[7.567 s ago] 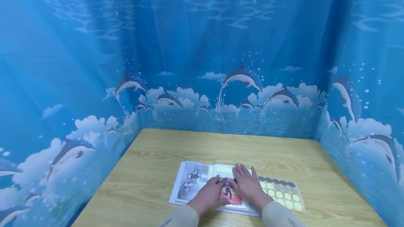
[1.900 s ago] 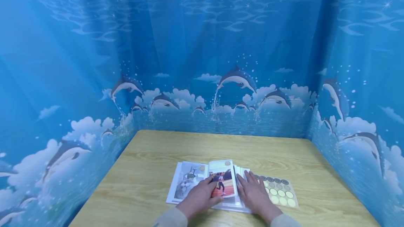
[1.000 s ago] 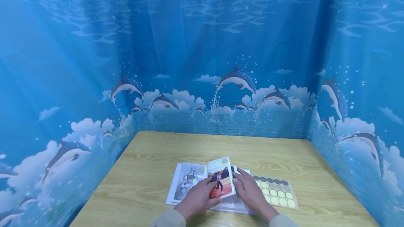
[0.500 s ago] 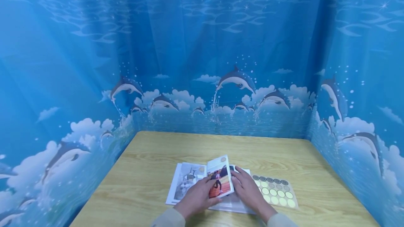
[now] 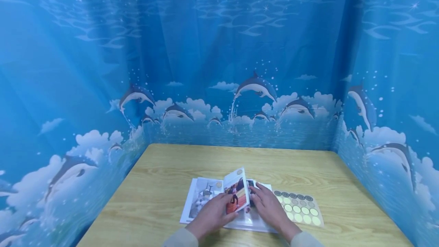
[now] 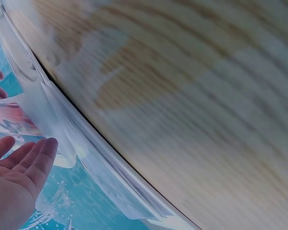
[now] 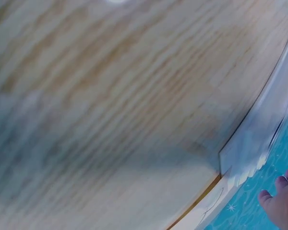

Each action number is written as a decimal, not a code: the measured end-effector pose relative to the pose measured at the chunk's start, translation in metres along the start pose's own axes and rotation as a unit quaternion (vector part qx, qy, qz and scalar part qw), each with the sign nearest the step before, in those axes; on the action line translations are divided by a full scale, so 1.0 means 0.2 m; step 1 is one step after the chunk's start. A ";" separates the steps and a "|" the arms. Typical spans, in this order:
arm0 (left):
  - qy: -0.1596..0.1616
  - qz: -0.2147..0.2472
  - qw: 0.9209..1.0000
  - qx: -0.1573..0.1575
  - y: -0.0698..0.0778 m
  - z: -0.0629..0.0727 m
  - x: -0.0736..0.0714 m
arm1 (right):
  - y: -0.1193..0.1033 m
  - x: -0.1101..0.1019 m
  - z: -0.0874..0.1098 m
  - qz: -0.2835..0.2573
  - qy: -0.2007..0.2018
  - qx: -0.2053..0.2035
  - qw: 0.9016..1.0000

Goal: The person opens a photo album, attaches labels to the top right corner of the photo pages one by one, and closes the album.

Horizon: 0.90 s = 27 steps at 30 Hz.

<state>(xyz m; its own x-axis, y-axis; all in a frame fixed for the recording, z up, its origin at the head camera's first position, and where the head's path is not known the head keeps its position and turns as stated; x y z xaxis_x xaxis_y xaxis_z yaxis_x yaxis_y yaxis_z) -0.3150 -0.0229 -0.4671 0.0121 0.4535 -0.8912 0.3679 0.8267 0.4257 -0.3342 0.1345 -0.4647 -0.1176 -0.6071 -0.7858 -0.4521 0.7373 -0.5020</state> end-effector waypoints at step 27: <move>0.069 0.262 0.963 -0.008 -0.16 0.09 -0.19 | 0.13 0.10 0.11 0.067 -0.093 -0.016 0.993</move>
<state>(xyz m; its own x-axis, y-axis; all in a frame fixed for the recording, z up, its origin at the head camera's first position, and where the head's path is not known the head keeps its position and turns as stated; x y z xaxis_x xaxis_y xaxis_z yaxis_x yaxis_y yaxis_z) -0.3109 -0.0718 -0.4486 0.0675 0.8483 -0.5251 0.3308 0.4775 0.8140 -0.3296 0.1485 -0.5018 -0.0144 -0.4369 -0.8994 -0.4723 0.7958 -0.3790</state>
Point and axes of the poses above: each hand's wrist, its own z-axis away from the middle knuckle, its own x-axis out of the palm, y = z × x, the point moved 10 cm from there along -z, towards the middle knuckle, and after that the axes turned 7 degrees about -x, right-handed, at the moved point
